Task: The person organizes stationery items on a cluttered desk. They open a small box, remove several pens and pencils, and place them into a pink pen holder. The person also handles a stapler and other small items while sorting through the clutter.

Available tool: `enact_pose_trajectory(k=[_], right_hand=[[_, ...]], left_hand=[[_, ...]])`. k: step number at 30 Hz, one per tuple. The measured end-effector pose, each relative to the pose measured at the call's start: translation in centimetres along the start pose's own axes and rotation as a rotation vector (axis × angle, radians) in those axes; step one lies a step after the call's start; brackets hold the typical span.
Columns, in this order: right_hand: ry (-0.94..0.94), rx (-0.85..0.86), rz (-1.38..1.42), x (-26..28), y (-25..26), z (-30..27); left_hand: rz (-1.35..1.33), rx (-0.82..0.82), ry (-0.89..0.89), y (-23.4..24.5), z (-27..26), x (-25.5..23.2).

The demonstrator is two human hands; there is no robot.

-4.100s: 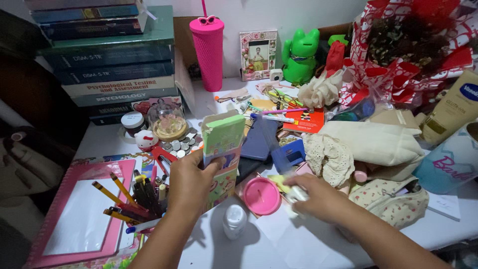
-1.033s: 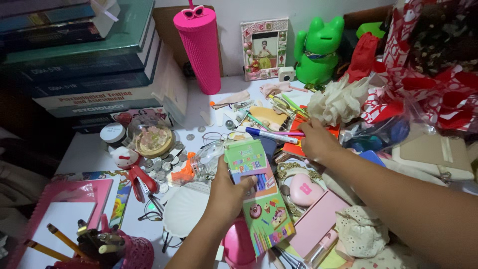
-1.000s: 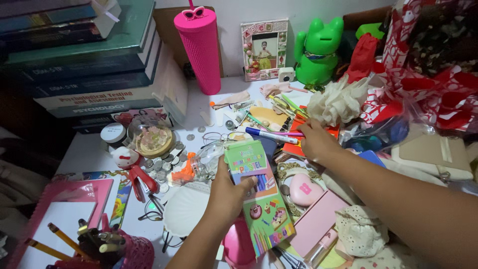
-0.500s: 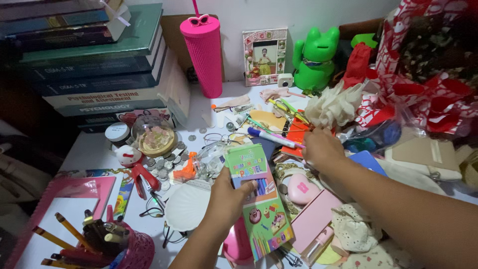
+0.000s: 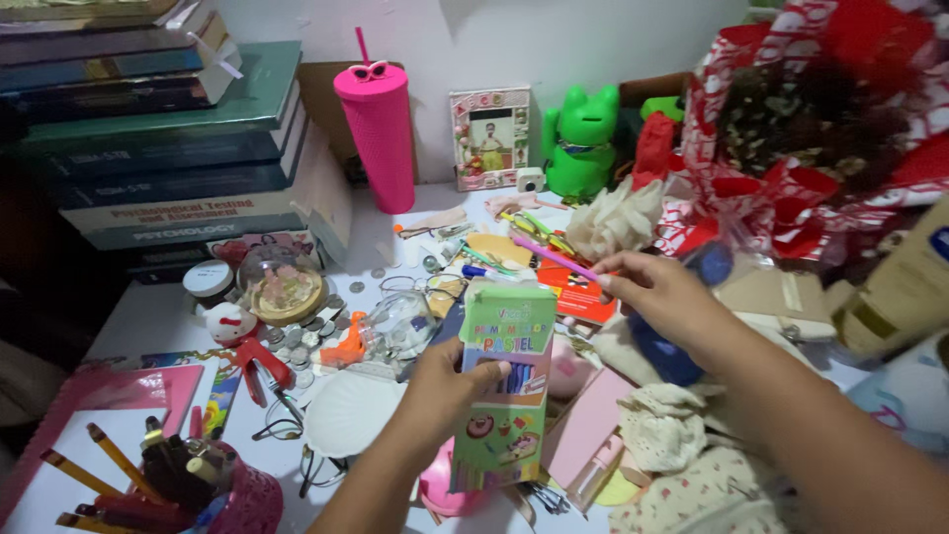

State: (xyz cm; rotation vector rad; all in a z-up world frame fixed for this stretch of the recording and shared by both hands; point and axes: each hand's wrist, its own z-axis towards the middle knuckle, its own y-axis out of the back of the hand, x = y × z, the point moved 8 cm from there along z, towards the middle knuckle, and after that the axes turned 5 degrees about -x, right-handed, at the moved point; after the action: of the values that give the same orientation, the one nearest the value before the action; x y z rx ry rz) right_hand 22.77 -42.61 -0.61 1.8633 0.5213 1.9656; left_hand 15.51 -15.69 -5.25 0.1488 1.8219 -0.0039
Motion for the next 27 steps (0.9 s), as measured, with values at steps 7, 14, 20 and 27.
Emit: enact_pose_trajectory(k=[7,14,20,27], right_hand=[[0.117,0.016,-0.21,1.8,6.0,-3.8],[-0.232,-0.079,0.131,1.1,9.3,-6.4],[-0.126,-0.071,0.899,4.3,7.0,-7.0],[0.02,-0.181,0.967,6.9,4.5,-5.7]], left_hand=[[0.042,0.18,0.015,-3.0,-1.2,-2.2],[0.019,0.305,0.011,-6.7,-1.4,-1.9],[0.067,0.278,-0.069,-6.5,-1.4,-2.5],[0.046,0.335,-0.023,-6.4,-1.5,-2.1]])
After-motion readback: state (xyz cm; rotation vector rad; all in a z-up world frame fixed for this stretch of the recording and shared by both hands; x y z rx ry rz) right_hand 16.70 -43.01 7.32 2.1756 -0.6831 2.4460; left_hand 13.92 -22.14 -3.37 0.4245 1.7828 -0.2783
